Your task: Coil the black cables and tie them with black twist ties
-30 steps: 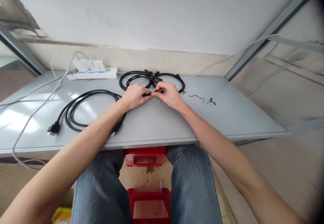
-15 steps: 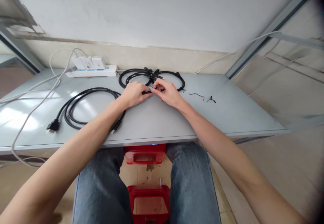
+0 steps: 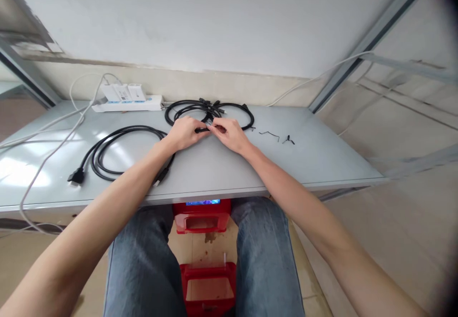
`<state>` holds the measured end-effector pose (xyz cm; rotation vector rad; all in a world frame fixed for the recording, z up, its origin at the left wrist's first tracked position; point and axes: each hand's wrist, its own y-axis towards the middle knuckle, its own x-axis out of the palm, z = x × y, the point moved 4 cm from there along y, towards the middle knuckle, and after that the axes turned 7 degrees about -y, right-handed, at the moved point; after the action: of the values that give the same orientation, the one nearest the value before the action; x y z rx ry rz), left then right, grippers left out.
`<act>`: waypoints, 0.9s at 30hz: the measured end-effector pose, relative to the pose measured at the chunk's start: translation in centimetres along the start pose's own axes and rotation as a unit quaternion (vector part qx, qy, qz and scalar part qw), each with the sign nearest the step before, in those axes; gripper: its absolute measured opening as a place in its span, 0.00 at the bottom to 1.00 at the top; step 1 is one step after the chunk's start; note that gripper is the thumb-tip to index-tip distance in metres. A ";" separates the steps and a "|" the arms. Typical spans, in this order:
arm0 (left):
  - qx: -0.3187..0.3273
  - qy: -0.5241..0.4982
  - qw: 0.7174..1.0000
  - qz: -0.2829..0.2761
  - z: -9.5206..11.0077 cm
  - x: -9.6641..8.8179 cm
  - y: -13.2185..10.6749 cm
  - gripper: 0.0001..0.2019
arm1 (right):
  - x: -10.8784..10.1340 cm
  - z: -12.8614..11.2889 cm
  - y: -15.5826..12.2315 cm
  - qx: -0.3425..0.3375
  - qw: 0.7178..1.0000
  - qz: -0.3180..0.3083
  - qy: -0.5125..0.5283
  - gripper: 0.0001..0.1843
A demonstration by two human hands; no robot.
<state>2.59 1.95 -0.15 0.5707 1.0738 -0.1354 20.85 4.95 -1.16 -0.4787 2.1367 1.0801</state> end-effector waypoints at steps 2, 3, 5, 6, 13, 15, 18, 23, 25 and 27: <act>0.006 -0.001 1.000 0.003 0.0 0.0 0.0 0.23 | 0.0 -0.2 -0.1 0.015 1.000 0.004 -0.008 0.22; 0.007 0.000 1.000 0.003 0.0 0.0 0.0 0.23 | -0.1 -0.4 -0.2 0.022 1.000 0.004 -0.010 0.22; 0.007 0.004 1.000 0.001 0.0 0.1 -0.1 0.23 | -0.1 -0.7 -0.2 0.038 0.999 0.002 -0.009 0.21; 0.005 0.008 1.000 -0.002 0.0 0.1 -0.1 0.23 | -0.2 -0.8 -0.3 0.048 0.999 0.001 -0.008 0.21; -0.007 0.069 0.998 0.004 0.1 0.3 0.2 0.20 | 0.2 -1.2 0.0 0.140 0.990 0.028 0.003 0.24; -0.013 0.101 0.995 0.000 0.3 0.3 0.2 0.20 | 0.6 -1.1 0.2 0.178 0.983 0.028 0.042 0.24; -0.020 0.135 0.990 -0.017 0.6 0.3 0.2 0.21 | 1.5 -0.6 0.2 0.279 0.945 0.006 0.169 0.23; -0.011 0.132 0.991 -0.026 1.1 0.4 0.3 0.21 | 1.9 -0.2 0.0 0.390 0.877 -0.010 0.280 0.20; -0.009 0.125 0.992 -0.024 0.9 0.5 0.3 0.21 | 1.8 -0.1 0.0 0.389 0.883 -0.012 0.263 0.21; -0.009 0.112 0.994 -0.019 0.6 0.6 0.4 0.21 | 1.7 -0.1 0.1 0.351 0.913 -0.014 0.209 0.23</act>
<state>3.50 2.03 -0.28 0.5575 1.3024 -0.0961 19.57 4.92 -2.23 -0.4063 2.6804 0.1314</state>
